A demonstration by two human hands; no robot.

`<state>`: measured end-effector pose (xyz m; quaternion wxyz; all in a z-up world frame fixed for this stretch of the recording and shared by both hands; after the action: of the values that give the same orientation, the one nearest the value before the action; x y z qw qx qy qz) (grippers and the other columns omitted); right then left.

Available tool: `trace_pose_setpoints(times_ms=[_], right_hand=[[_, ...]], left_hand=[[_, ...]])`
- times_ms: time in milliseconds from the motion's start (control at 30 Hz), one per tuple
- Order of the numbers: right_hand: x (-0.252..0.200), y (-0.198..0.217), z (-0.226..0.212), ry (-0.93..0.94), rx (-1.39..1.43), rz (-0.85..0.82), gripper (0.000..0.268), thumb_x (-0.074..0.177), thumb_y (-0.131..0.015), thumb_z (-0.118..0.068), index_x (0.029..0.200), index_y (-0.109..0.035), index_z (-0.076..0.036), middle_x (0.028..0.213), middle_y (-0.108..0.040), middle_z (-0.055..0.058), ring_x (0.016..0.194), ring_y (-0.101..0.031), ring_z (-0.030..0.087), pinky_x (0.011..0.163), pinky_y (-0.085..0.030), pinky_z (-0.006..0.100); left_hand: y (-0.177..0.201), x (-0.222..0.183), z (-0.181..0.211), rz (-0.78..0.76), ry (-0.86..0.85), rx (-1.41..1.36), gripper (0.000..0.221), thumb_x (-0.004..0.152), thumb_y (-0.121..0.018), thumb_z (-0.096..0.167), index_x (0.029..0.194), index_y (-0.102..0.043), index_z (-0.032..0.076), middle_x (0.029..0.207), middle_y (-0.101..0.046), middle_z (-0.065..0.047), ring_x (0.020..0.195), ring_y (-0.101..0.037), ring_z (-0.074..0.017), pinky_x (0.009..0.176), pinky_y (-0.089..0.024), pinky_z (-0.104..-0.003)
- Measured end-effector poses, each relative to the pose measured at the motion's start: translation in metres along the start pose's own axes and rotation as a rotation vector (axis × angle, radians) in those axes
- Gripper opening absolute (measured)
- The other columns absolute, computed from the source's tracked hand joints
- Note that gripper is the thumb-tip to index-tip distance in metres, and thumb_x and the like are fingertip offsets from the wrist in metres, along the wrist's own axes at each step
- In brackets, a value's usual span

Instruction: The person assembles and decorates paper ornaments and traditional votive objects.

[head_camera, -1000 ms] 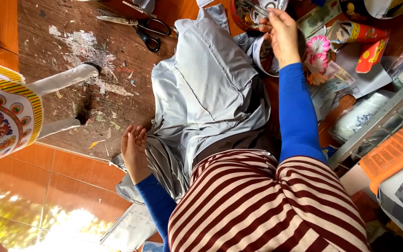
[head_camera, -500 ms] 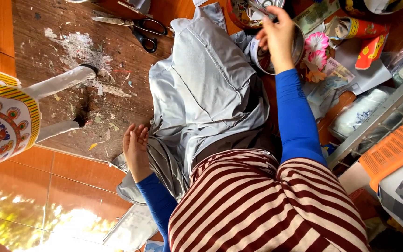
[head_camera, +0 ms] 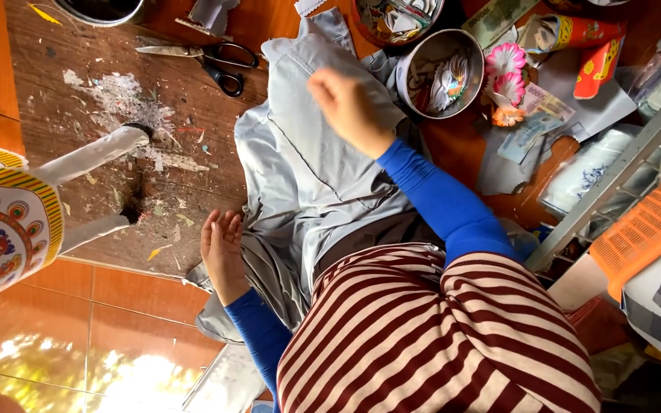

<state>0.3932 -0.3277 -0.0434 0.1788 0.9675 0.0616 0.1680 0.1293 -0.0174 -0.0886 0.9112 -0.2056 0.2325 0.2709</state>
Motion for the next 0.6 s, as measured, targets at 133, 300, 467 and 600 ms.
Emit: trace_pose_setpoints(times_ms=[133, 300, 467, 600], right_hand=[[-0.006, -0.013, -0.017, 0.051, -0.091, -0.067, 0.003, 0.102, -0.065, -0.008, 0.102, -0.066, -0.005, 0.092, -0.073, 0.010, 0.081, -0.073, 0.025, 0.068, -0.057, 0.036], [-0.005, -0.011, -0.021, 0.042, -0.127, -0.051, 0.003, 0.100, -0.066, -0.004, 0.100, -0.064, -0.004, 0.094, -0.072, 0.011, 0.087, -0.072, 0.030, 0.074, -0.057, 0.038], [0.000, -0.013, -0.018, 0.058, -0.147, -0.080, 0.005, 0.102, -0.064, -0.008, 0.100, -0.063, -0.004, 0.095, -0.071, 0.013, 0.088, -0.070, 0.034, 0.073, -0.056, 0.042], [0.012, -0.026, -0.009, 0.004, -0.288, -0.261, 0.014, 0.101, -0.066, -0.018, 0.098, -0.062, -0.005, 0.091, -0.072, 0.015, 0.084, -0.068, 0.039, 0.069, -0.053, 0.050]], left_hand=[[0.003, 0.000, -0.001, 0.010, 0.006, -0.016, 0.041, 0.110, -0.051, 0.023, 0.144, -0.050, 0.000, 0.132, -0.064, -0.019, 0.119, -0.065, -0.0258, 0.106, -0.053, -0.039], [0.002, -0.002, -0.001, 0.011, 0.013, -0.028, 0.040, 0.111, -0.050, 0.022, 0.144, -0.050, 0.000, 0.133, -0.064, -0.018, 0.119, -0.066, -0.0248, 0.105, -0.054, -0.037], [0.008, -0.010, 0.008, 0.075, -0.029, -0.004, 0.038, 0.110, -0.050, 0.021, 0.142, -0.052, 0.001, 0.131, -0.064, -0.018, 0.117, -0.066, -0.0240, 0.102, -0.054, -0.035], [0.081, -0.007, -0.041, 0.326, -0.199, 0.333, 0.032, 0.109, -0.054, 0.020, 0.134, -0.060, 0.001, 0.120, -0.068, -0.017, 0.108, -0.067, -0.0229, 0.093, -0.055, -0.036]])
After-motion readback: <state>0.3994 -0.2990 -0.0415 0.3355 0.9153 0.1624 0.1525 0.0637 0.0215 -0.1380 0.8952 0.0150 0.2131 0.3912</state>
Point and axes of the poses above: each hand's wrist, its own x-axis towards the middle knuckle, its own y-axis out of the back of the hand, z = x × y, the point moved 4 cm from there along x, towards the middle knuckle
